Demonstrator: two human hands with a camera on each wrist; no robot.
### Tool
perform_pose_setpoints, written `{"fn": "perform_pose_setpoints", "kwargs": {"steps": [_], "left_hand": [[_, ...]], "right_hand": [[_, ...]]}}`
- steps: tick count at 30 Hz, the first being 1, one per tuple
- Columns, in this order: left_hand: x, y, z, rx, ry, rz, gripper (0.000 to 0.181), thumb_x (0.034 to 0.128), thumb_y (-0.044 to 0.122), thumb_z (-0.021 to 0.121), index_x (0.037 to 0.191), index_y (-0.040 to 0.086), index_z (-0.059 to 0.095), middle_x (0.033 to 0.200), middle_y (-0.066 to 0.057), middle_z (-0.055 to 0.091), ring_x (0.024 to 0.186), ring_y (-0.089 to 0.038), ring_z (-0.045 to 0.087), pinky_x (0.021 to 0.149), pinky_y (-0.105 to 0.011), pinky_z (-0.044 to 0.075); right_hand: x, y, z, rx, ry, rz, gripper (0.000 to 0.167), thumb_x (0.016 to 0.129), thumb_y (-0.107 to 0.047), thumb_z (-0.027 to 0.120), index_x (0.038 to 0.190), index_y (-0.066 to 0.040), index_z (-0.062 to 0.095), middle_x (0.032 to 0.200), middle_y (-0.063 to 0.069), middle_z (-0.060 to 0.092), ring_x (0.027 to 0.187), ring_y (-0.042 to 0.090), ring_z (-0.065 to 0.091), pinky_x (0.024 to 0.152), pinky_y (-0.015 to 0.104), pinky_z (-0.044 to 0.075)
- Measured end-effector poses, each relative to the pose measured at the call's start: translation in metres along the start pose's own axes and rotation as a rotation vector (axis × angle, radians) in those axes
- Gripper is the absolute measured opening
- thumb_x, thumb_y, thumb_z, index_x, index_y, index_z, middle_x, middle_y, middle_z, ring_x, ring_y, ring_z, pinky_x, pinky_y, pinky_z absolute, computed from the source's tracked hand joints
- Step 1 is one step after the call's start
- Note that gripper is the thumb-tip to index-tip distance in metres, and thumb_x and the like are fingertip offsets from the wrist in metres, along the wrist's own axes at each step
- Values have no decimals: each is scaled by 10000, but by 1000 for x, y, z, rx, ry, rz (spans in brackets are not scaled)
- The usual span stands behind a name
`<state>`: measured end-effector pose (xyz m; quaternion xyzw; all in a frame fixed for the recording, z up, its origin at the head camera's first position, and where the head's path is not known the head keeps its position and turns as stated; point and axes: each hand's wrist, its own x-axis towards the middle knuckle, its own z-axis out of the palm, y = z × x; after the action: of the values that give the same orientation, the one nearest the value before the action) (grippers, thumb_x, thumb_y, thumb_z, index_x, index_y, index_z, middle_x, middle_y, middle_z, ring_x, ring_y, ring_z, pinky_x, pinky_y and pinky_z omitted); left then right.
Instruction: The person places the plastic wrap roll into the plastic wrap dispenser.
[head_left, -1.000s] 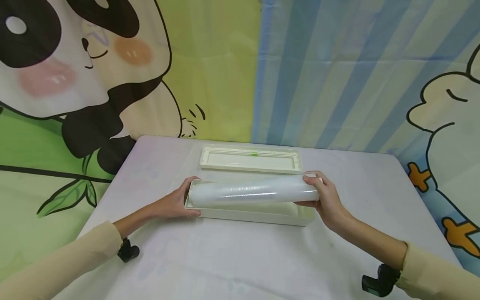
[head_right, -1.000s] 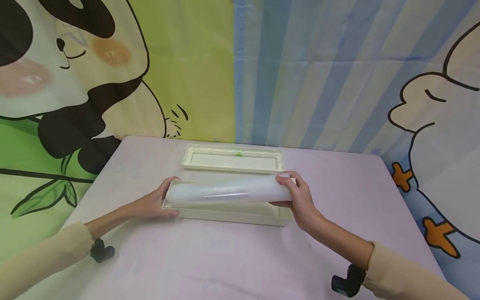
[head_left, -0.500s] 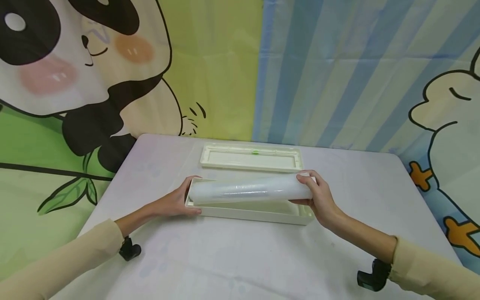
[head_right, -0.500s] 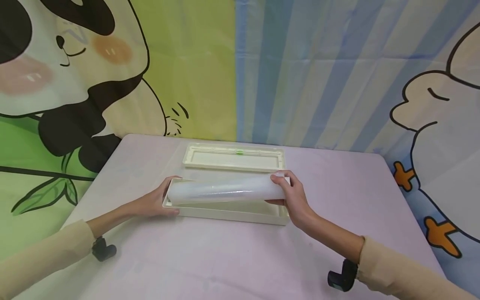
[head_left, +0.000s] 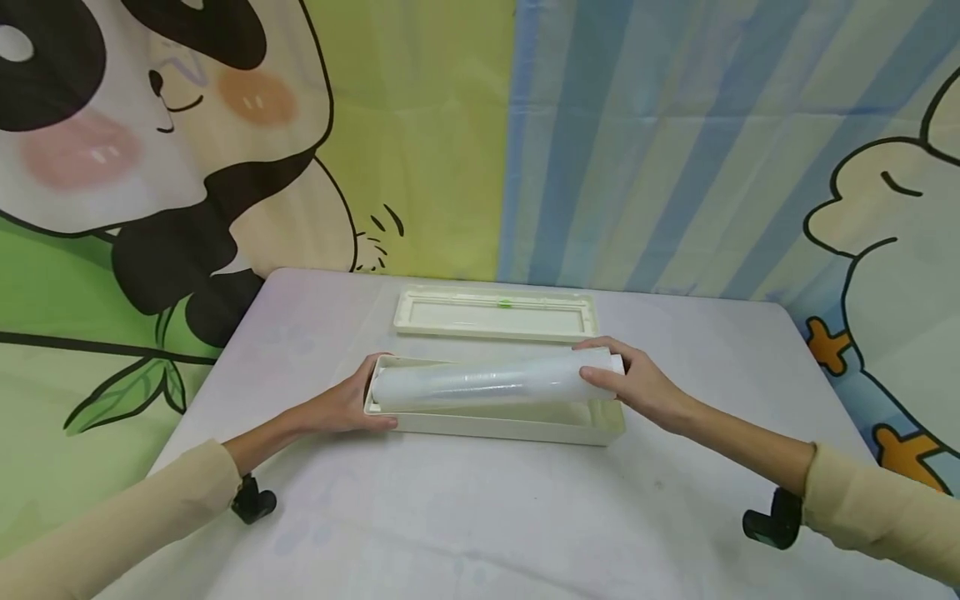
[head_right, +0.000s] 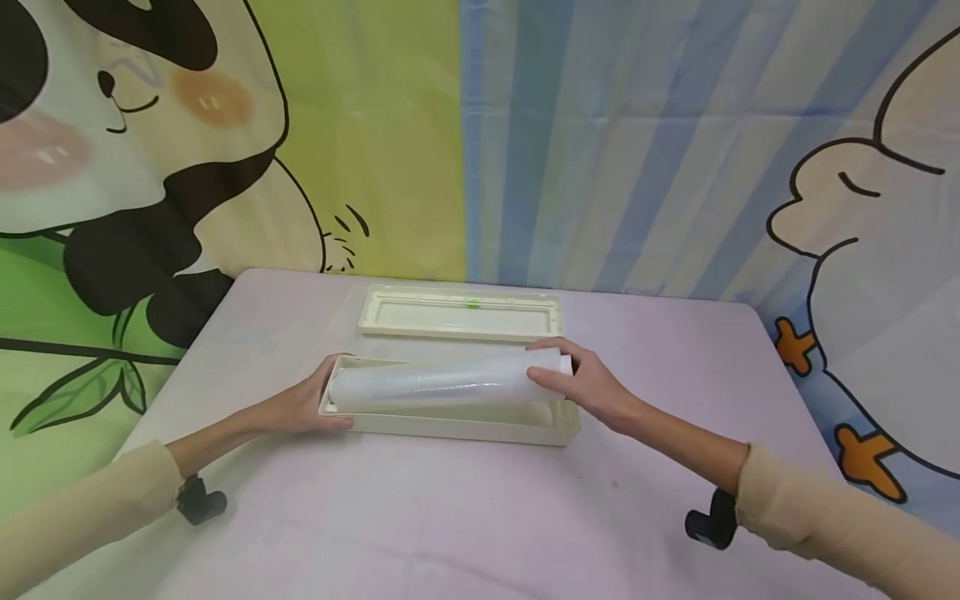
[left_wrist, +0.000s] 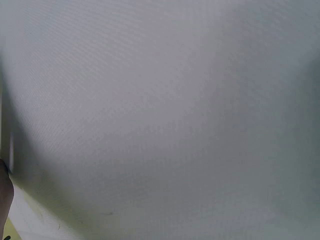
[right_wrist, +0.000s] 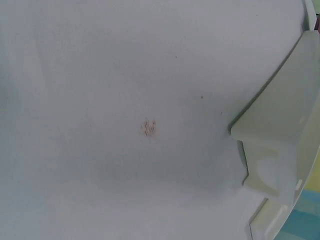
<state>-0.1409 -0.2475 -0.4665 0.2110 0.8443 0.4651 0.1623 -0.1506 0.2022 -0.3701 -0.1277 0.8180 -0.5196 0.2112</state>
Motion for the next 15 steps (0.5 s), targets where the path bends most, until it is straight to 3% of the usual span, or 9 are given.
{"fn": "perform_pose_setpoints", "kwargs": {"steps": [2, 4, 6, 11, 12, 15], "left_hand": [[0, 0, 0, 5, 4, 3, 953, 747, 253, 839, 1440, 169, 190, 1299, -122, 464, 1071, -237, 497, 858, -277, 450], [0, -1, -1, 7, 7, 2, 951, 744, 254, 841, 1436, 169, 194, 1289, -118, 467, 1063, -229, 499, 854, -274, 450], [1, -1, -1, 17, 10, 6, 950, 743, 251, 842, 1433, 154, 196, 1289, -123, 468, 1059, -225, 500, 854, -272, 448], [1, -1, -2, 28, 10, 14, 948, 745, 250, 841, 1433, 146, 197, 1307, -125, 462, 1067, -225, 498, 862, -271, 440], [1, -1, -2, 29, 7, 16, 946, 747, 253, 839, 1434, 150, 196, 1308, -125, 461, 1068, -227, 497, 864, -273, 439], [1, -2, -2, 28, 0, 22, 942, 751, 248, 838, 1435, 164, 194, 1308, -120, 463, 1068, -231, 495, 866, -273, 437]], "right_hand": [[3, -2, -5, -84, -26, -4, 448, 935, -314, 630, 1356, -200, 525, 953, -35, 579, 791, 102, 477, 662, 273, 412], [4, -3, -9, -137, -62, -7, 466, 919, -322, 651, 1359, -218, 534, 1294, 32, 546, 986, 182, 463, 756, 316, 424], [5, -3, -12, -181, -103, -3, 489, 904, -328, 672, 1364, -224, 542, 1445, 78, 471, 1057, 233, 432, 786, 337, 426], [11, -9, -18, -259, -201, -9, 537, 884, -337, 698, 1385, -240, 533, 1318, 98, 562, 880, 194, 419, 712, 324, 421], [13, -11, -19, -275, -224, -22, 549, 883, -334, 700, 1394, -238, 524, 1227, 121, 583, 802, 172, 424, 680, 306, 419], [18, -16, -21, -347, -300, -105, 593, 878, -317, 711, 1420, -208, 499, 1252, 109, 599, 696, 104, 447, 639, 274, 420]]}}
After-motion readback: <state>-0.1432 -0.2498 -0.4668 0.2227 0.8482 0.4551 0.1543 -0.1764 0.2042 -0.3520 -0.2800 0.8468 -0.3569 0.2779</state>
